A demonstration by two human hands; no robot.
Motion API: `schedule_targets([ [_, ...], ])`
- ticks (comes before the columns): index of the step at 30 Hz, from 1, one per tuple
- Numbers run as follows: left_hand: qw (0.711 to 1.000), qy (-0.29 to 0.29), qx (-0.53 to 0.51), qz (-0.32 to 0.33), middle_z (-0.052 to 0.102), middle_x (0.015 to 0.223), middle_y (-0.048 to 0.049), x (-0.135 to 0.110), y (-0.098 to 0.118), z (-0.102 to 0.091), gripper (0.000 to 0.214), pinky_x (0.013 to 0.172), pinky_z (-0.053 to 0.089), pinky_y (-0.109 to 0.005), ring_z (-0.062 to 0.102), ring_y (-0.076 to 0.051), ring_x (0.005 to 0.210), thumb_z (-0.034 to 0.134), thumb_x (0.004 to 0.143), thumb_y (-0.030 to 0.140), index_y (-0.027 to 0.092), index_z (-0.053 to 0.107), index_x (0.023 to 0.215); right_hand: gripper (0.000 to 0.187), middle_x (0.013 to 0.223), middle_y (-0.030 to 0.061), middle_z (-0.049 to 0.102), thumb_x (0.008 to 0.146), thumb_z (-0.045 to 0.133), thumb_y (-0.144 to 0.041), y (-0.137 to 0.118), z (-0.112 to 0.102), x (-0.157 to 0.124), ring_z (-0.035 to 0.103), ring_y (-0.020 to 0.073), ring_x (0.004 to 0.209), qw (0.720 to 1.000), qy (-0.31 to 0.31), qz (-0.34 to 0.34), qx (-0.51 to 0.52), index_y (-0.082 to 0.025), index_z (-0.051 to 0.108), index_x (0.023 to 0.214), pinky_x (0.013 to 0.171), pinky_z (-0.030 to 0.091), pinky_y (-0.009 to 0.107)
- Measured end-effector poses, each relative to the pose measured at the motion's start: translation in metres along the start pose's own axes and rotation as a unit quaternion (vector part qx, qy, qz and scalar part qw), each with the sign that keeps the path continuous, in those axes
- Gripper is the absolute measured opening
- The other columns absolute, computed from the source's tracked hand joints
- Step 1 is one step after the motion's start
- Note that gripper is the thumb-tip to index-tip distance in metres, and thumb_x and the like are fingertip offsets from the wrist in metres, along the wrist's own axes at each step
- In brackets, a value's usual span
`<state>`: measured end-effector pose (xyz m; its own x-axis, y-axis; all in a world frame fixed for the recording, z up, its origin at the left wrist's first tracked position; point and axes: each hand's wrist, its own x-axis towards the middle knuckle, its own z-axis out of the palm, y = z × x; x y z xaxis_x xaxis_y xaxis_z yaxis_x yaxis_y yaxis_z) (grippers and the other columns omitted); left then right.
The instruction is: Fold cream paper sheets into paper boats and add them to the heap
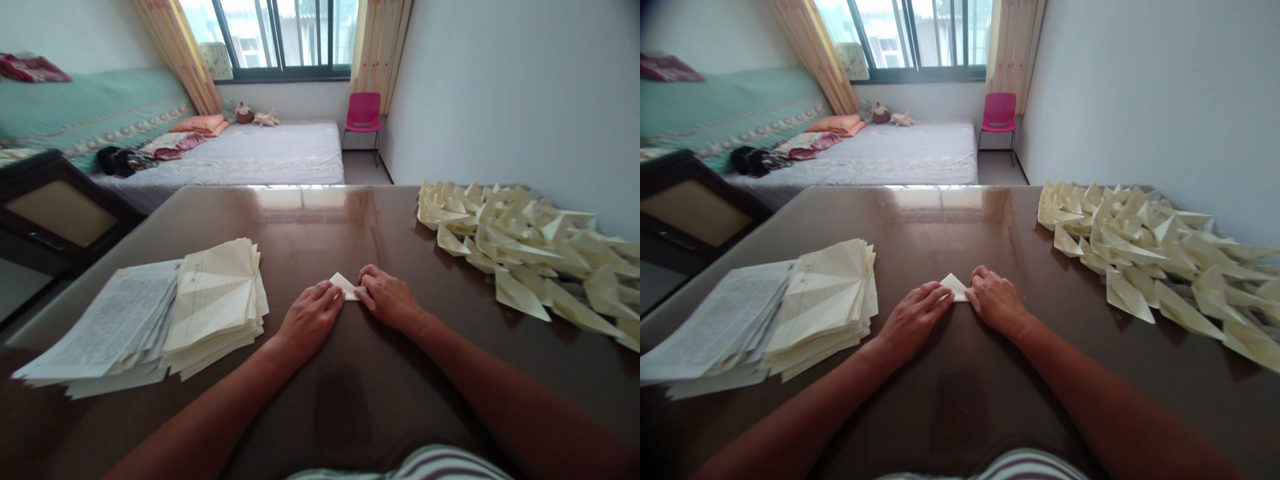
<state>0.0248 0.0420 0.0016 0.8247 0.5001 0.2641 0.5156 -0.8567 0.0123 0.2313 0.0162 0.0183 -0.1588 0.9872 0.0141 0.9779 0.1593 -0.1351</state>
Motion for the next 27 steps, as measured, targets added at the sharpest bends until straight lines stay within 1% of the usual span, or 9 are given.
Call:
schedule_targets([
  [2, 1.0, -0.012, -0.026, 0.012, 0.055, 0.127, -0.0089, -0.001, 0.007, 0.004, 0.034, 0.104, 0.04, -0.037, 0.045, -0.023, 0.123, 0.044, 0.095, 0.02, 0.016, 0.05, 0.128, 0.029, 0.114, 0.0062, 0.059, 0.096, 0.039, -0.037, 0.0, 0.0, 0.0, 0.061, 0.015, 0.092, 1.0, 0.002, -0.001, 0.0, -0.018, 0.06, 0.098, 0.07, 0.043, 0.025],
  [6, 0.999, -0.012, -0.044, -0.004, 0.056, 0.126, -0.0104, -0.002, 0.011, 0.01, 0.036, 0.104, 0.041, -0.038, 0.048, -0.023, 0.119, 0.043, 0.095, 0.02, 0.014, 0.049, 0.13, 0.028, 0.113, 0.0048, 0.059, 0.096, 0.039, -0.037, 0.0, 0.0, 0.0, 0.061, 0.0148, 0.092, 1.0, 0.009, 0.001, 0.003, -0.018, 0.06, 0.097, 0.068, 0.043, 0.026],
  [11, 0.997, -0.011, -0.07, -0.008, 0.055, 0.125, -0.0115, -0.001, 0.009, 0.006, 0.037, 0.104, 0.043, -0.041, 0.047, -0.024, 0.121, 0.042, 0.095, 0.025, 0.015, 0.049, 0.13, 0.028, 0.112, 0.0046, 0.058, 0.096, 0.039, -0.038, 0.002, 0.002, 0.0, 0.06, 0.0143, 0.091, 1.0, 0.006, 0.002, 0.008, -0.019, 0.06, 0.096, 0.066, 0.041, 0.025],
  [15, 0.996, -0.018, -0.083, -0.018, 0.053, 0.126, -0.0111, -0.001, 0.009, 0.004, 0.039, 0.104, 0.043, -0.042, 0.046, -0.024, 0.121, 0.044, 0.095, 0.026, 0.017, 0.047, 0.132, 0.027, 0.107, 0.0049, 0.06, 0.096, 0.04, -0.038, 0.001, 0.002, -0.002, 0.058, 0.0154, 0.089, 1.0, 0.024, 0.0, 0.008, -0.019, 0.059, 0.095, 0.07, 0.04, 0.026],
  [17, 0.996, -0.02, -0.08, -0.018, 0.053, 0.126, -0.011, -0.001, 0.009, 0.005, 0.038, 0.104, 0.042, -0.043, 0.045, -0.024, 0.12, 0.044, 0.094, 0.025, 0.017, 0.047, 0.132, 0.024, 0.11, 0.0063, 0.059, 0.096, 0.042, -0.034, -0.004, 0.0, -0.005, 0.055, 0.0183, 0.095, 0.999, 0.05, -0.017, -0.008, -0.019, 0.059, 0.102, 0.076, 0.039, 0.029],
  [20, 0.996, -0.016, -0.083, -0.018, 0.053, 0.124, -0.0108, 0.0, 0.01, 0.005, 0.036, 0.105, 0.042, -0.043, 0.046, -0.023, 0.119, 0.044, 0.094, 0.022, 0.017, 0.049, 0.129, 0.025, 0.117, 0.0071, 0.058, 0.095, 0.045, -0.027, -0.015, -0.004, -0.012, 0.049, 0.0227, 0.105, 0.993, 0.08, -0.075, -0.046, -0.022, 0.058, 0.115, 0.084, 0.037, 0.034],
  [21, 0.996, -0.013, -0.086, -0.019, 0.054, 0.123, -0.0107, 0.0, 0.01, 0.005, 0.034, 0.105, 0.042, -0.043, 0.046, -0.023, 0.118, 0.044, 0.094, 0.022, 0.017, 0.05, 0.127, 0.025, 0.115, 0.0072, 0.06, 0.095, 0.045, -0.026, -0.019, -0.005, -0.014, 0.049, 0.023, 0.104, 0.991, 0.073, -0.095, -0.053, -0.022, 0.058, 0.115, 0.084, 0.036, 0.035],
  [23, 0.996, -0.009, -0.091, -0.017, 0.055, 0.121, -0.0106, 0.001, 0.01, 0.004, 0.032, 0.105, 0.042, -0.043, 0.046, -0.023, 0.118, 0.044, 0.094, 0.021, 0.017, 0.051, 0.125, 0.024, 0.108, 0.0088, 0.062, 0.093, 0.046, -0.021, -0.026, -0.005, -0.019, 0.05, 0.0231, 0.098, 0.99, 0.045, -0.116, -0.067, -0.019, 0.061, 0.113, 0.083, 0.037, 0.035],
  [27, 0.996, -0.005, -0.088, -0.008, 0.055, 0.12, -0.011, 0.001, 0.01, 0.003, 0.035, 0.103, 0.043, -0.044, 0.047, -0.023, 0.118, 0.043, 0.094, 0.022, 0.017, 0.049, 0.128, 0.026, 0.103, 0.0129, 0.062, 0.09, 0.047, -0.013, -0.031, -0.004, -0.024, 0.051, 0.0246, 0.096, 0.989, 0.005, -0.108, -0.098, -0.012, 0.062, 0.111, 0.081, 0.04, 0.035],
])
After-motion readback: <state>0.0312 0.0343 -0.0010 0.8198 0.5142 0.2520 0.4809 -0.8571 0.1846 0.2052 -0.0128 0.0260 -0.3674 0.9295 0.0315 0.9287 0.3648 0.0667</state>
